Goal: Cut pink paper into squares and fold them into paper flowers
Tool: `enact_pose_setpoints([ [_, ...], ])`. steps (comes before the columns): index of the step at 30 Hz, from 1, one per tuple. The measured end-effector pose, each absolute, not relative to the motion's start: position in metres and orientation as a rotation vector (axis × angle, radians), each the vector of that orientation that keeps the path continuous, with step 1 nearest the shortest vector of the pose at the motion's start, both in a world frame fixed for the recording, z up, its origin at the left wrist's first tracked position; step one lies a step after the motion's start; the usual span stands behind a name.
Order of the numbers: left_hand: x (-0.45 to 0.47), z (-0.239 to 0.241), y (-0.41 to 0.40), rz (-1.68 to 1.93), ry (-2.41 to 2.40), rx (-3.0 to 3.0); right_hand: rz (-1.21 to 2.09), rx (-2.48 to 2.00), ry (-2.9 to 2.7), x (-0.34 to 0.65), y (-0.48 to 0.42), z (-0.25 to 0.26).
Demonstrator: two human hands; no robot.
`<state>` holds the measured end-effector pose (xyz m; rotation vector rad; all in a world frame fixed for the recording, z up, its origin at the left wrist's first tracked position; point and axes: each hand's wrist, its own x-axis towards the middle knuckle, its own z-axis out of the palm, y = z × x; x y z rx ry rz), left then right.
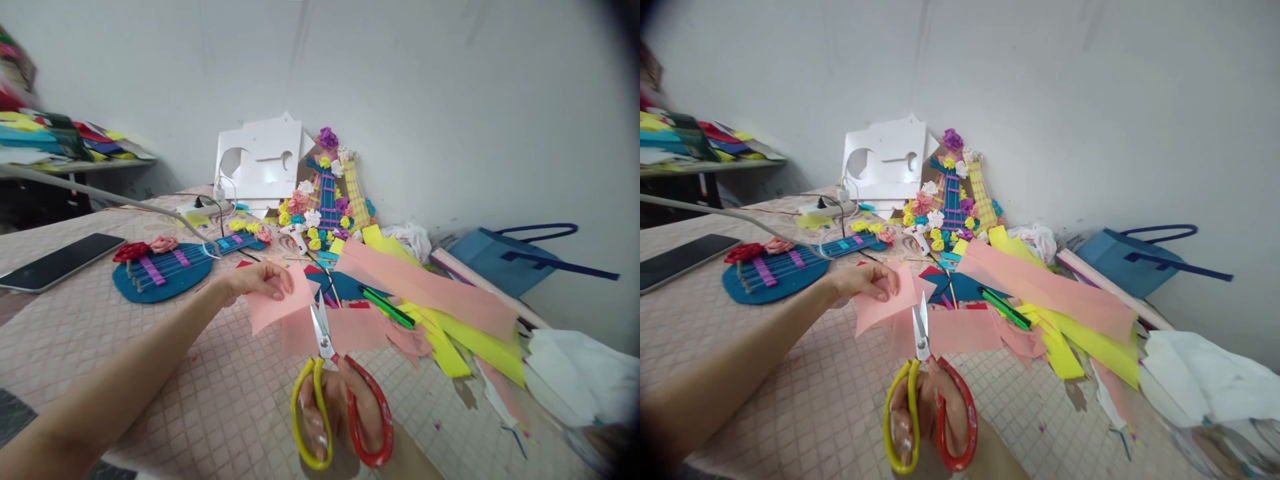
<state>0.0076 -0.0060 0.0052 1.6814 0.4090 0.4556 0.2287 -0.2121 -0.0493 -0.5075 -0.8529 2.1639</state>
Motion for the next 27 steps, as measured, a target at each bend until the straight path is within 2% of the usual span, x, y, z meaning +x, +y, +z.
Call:
enact_pose_setpoints([
  [8,0.009,0.01,-0.01,0.444,0.347,1.779,2.205,-0.499,-0.852,0.231,-0.213,-0.056],
  [18,0.008,0.009,-0.008,0.472,0.377,1.767,2.266,-0.569,-0.87,0.245,-0.209,-0.039],
  [27,0.005,0.009,-0.004,0.475,0.374,1.775,2.375,-0.531,-0.878,0.24,-0.193,-0.064],
])
